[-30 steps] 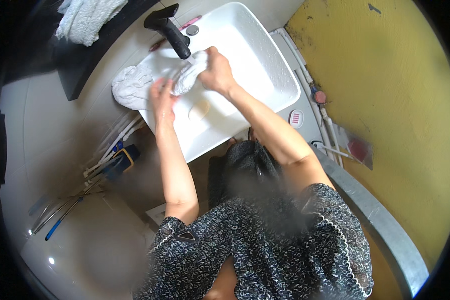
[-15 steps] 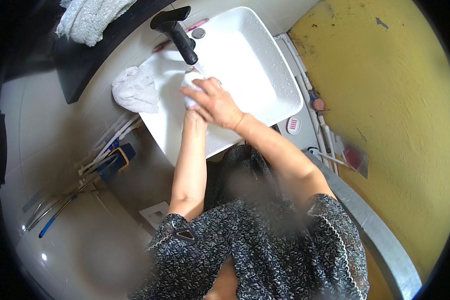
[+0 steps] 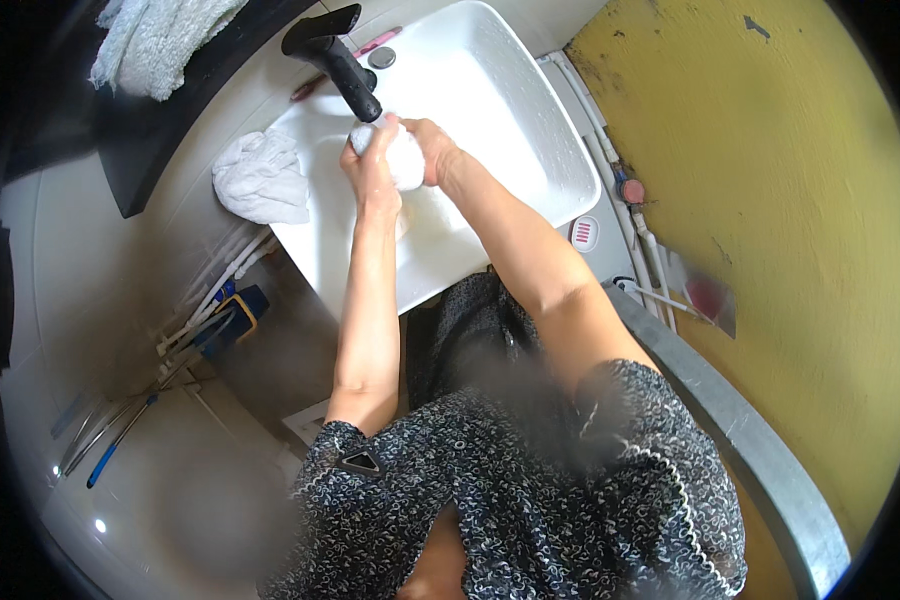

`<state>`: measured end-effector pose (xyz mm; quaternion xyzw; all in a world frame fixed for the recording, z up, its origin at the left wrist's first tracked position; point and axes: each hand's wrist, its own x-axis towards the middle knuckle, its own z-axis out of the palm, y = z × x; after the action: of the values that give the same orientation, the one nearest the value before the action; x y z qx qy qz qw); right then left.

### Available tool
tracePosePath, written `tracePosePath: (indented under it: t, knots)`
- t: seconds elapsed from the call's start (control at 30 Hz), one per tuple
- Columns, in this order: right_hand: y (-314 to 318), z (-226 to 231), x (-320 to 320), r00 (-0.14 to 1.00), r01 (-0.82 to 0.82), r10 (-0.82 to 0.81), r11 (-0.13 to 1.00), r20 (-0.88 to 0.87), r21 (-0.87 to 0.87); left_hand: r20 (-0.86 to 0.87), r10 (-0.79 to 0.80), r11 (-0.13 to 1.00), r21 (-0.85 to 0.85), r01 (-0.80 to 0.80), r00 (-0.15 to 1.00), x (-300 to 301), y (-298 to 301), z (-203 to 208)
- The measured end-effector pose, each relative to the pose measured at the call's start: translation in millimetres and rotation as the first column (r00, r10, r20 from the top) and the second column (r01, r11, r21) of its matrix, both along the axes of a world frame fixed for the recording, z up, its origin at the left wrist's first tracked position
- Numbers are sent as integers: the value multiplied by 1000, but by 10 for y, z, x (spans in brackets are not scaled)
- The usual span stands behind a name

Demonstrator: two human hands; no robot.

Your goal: The person washes several white towels by hand in a bathroom sink. They wet the towels under running water, apply soap, scrub the fabric, rinse thoroughly, and wring out the excess water before placing them aside.

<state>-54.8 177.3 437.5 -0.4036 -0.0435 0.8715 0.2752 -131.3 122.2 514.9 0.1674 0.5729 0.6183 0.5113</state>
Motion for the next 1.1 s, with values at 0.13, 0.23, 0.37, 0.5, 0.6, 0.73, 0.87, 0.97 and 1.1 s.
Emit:
tracePosePath:
  t: [0.13, 0.23, 0.37, 0.5, 0.6, 0.73, 0.87, 0.97, 1.1]
  knots:
    - [-97, 10, 291, 916, -153, 2, 925, 400, 347, 460, 107, 985, 71, -157, 882, -285, -82, -71]
    - [-325, 682, 297, 890, -312, 229, 936, 395, 161, 237, 90, 992, 68, -109, 967, -397, -168, -61]
    - [-269, 533, 203, 878, -67, -12, 987, 478, 148, 27, -107, 990, 93, 105, 994, -366, -244, -172]
    - [-169, 578, 206, 866, 129, -349, 847, 357, 516, 206, 52, 970, 222, -98, 977, -494, -302, -367]
    - [-261, 777, 192, 842, -104, -365, 612, 397, 784, 427, 2, 998, -60, 26, 904, -479, -457, -404]
    - [-624, 1025, 165, 865, -402, -224, 227, 449, 887, 705, -3, 993, -80, 83, 709, -381, -418, -354]
    - [-686, 1071, 140, 812, -518, -399, -153, 426, 842, 671, -43, 999, 33, 28, 741, -358, -274, -444]
    - [-511, 793, 153, 592, -556, -659, 84, 464, 827, 591, 154, 985, -27, -172, 792, -138, -134, -52]
    - [-499, 826, -67, 713, -338, -330, 611, 619, 716, 67, 200, 980, 6, -201, 977, -29, -164, -10]
